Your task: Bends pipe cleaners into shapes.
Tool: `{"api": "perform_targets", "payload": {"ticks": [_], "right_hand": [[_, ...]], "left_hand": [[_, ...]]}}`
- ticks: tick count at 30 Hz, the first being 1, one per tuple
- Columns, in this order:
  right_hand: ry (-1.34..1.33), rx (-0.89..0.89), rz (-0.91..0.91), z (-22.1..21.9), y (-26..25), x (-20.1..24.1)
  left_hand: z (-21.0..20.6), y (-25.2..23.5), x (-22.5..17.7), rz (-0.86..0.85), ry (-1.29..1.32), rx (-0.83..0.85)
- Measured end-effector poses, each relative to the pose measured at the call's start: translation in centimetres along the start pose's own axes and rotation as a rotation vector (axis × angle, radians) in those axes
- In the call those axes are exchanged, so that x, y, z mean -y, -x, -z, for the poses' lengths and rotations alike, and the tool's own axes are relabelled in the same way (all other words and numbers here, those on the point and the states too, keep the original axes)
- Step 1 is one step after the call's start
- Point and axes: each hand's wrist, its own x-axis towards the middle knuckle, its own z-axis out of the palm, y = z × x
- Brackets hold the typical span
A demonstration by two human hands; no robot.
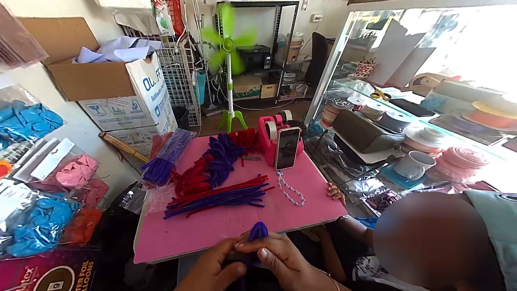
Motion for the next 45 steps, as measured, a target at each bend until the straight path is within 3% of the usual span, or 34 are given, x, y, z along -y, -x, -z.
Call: {"api": "perform_targets", "payload": {"ticks": [3,10,16,28,34,41,45], "right_hand": [[0.051,0.0,-0.028,0.3,-0.3,0.0],[0.102,0.069,0.016,-0.9,-1.0,-0.2],[0.128,0.09,0.022,-1.5,-0.7,-0.3],[0.111,0.185,-0.026,-1.9,-0.5,-0.3],[0.076,0.233,-0.054,-1.5,-0.4,-0.1],[0.007,0.156,-0.047,-1.6,-0.2,-0.1],[0.01,0.168,-0.036,-1.7,-0.2,-0.3]], "left_hand": [[0.8,-0.6,-0.4,-0.025,0.018,-0.179],[-2.3,-3.0,-1.8,-0.092,0.321,-0.262],[-2.9,-2.9,-1.9,-0.034,0.359,-0.278],[-2.2,-2.3,-2.2,0.014,0.318,-0.534],[-2.1,-2.4,-2.9,0.099,0.342,-0.514],[-2.3,-2.7,-2.2,0.05,0.537,-0.25],[-2.5,-2.6,-2.2,0.033,0.529,-0.255]]}}
